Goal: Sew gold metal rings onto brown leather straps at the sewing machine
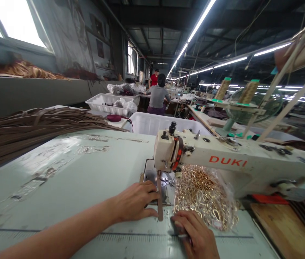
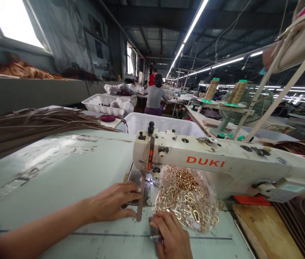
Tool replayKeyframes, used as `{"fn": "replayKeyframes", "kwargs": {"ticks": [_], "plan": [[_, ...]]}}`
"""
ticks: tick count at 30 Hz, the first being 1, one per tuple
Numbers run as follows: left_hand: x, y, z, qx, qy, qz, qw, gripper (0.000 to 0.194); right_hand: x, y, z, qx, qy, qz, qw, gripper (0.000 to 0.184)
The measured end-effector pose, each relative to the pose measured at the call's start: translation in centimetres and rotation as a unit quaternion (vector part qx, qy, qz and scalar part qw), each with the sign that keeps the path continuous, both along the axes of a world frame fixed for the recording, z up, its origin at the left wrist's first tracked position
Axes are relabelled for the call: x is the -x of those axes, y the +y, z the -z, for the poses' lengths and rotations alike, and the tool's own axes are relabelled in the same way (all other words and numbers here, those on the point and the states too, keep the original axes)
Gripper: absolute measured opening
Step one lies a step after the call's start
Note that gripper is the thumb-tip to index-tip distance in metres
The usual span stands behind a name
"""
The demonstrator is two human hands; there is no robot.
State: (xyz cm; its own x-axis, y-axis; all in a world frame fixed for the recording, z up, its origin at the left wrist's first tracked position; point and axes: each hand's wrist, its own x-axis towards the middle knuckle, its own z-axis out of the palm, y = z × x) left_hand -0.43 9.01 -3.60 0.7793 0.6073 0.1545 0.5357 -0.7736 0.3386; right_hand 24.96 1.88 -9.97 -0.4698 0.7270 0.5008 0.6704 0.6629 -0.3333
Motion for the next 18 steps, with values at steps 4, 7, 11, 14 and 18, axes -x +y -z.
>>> {"fn": "replayKeyframes", "kwargs": {"ticks": [4, 7, 11, 14, 18], "plan": [[0.3, 1.6, 0.2, 0.002, -0.026, 0.016, 1.0, 0.036, 0.0, 0.1, -0.1, -0.005, 0.008, 0.002, 1.0, 0.031], [0.3, 2.8, 0.2, 0.005, -0.033, 0.017, 0.999, 0.04, -0.1, 0.2, -0.1, -0.02, 0.014, -0.007, 1.0, 0.03], [0.3, 4.3, 0.2, 0.007, -0.05, 0.015, 0.999, 0.041, -0.3, 0.5, 0.3, -0.028, 0.015, -0.009, 0.999, 0.029], [0.4, 5.4, 0.4, 0.01, -0.063, 0.014, 0.998, 0.037, -0.2, 0.6, 1.2, -0.035, 0.022, 0.004, 0.999, 0.028], [0.6, 7.0, 0.4, 0.011, -0.074, 0.006, 0.997, 0.037, 0.1, 0.6, 2.1, -0.048, 0.033, 0.027, 0.998, 0.039]]}}
